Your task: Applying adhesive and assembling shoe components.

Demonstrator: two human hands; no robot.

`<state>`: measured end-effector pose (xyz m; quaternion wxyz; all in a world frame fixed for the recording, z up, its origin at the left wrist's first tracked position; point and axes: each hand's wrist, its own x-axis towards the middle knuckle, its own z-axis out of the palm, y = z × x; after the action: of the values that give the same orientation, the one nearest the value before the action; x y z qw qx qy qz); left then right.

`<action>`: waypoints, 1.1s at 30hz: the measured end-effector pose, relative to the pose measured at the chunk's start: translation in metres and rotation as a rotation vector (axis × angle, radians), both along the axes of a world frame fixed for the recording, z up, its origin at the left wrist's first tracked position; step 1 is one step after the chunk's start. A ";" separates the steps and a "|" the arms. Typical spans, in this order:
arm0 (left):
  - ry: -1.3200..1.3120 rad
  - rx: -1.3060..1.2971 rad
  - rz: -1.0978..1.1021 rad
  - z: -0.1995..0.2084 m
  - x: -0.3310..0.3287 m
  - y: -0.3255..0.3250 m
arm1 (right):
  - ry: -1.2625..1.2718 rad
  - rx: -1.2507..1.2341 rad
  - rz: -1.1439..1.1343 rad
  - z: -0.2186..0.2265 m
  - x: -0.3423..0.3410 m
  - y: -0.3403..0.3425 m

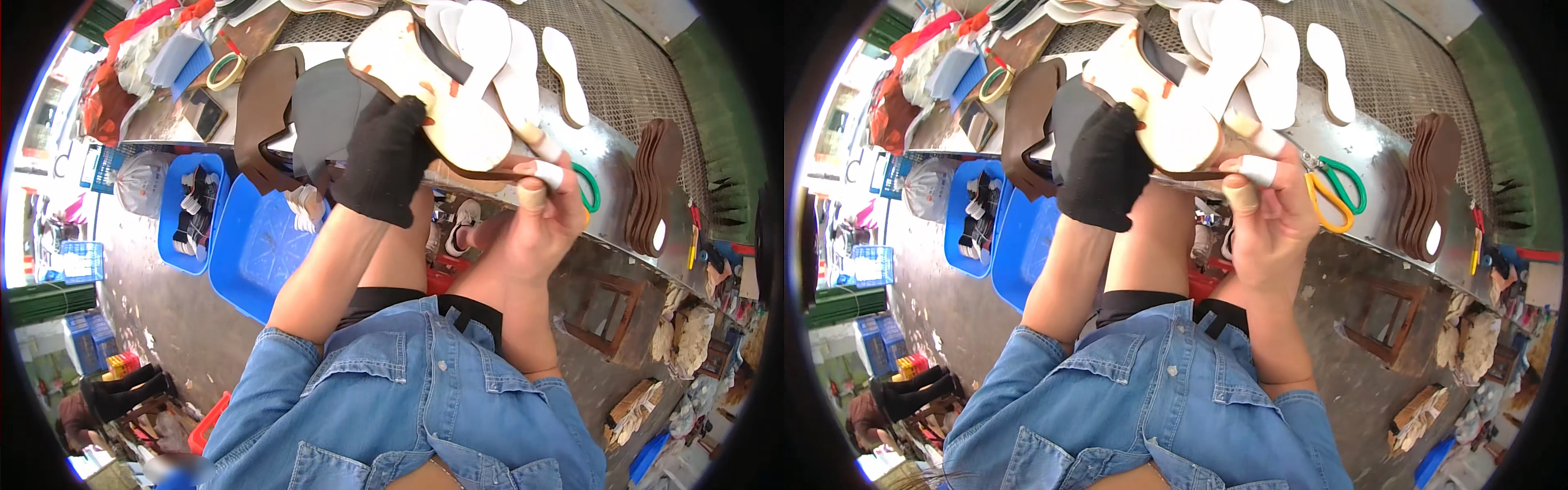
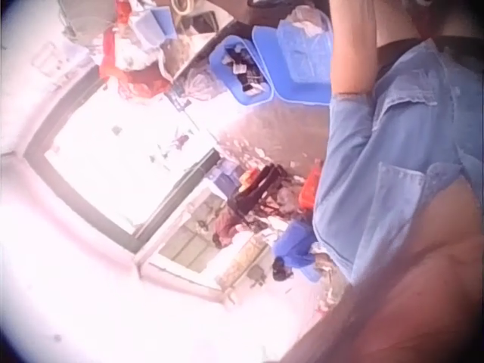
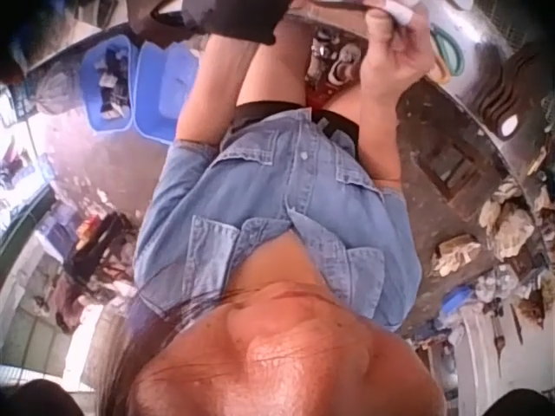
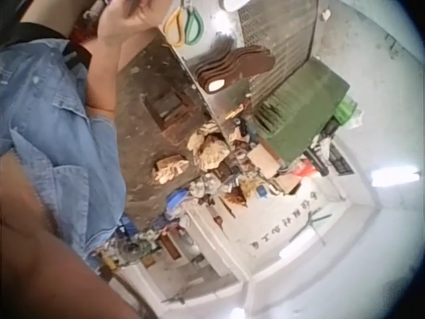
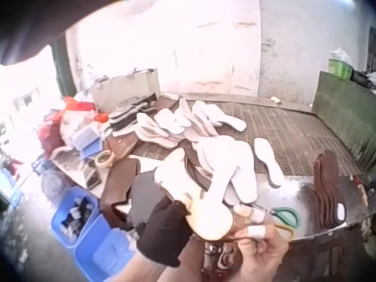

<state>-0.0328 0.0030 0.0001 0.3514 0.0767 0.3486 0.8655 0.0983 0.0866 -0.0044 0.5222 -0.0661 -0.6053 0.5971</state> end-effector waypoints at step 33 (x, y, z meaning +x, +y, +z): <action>0.184 -0.152 -0.515 0.006 -0.012 -0.034 | -0.341 0.303 0.000 0.038 -0.003 0.034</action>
<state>-0.0450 -0.0313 0.0057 0.5314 0.2144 0.4118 0.7086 0.0950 0.1206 0.0336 0.4163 -0.0869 -0.7675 0.4797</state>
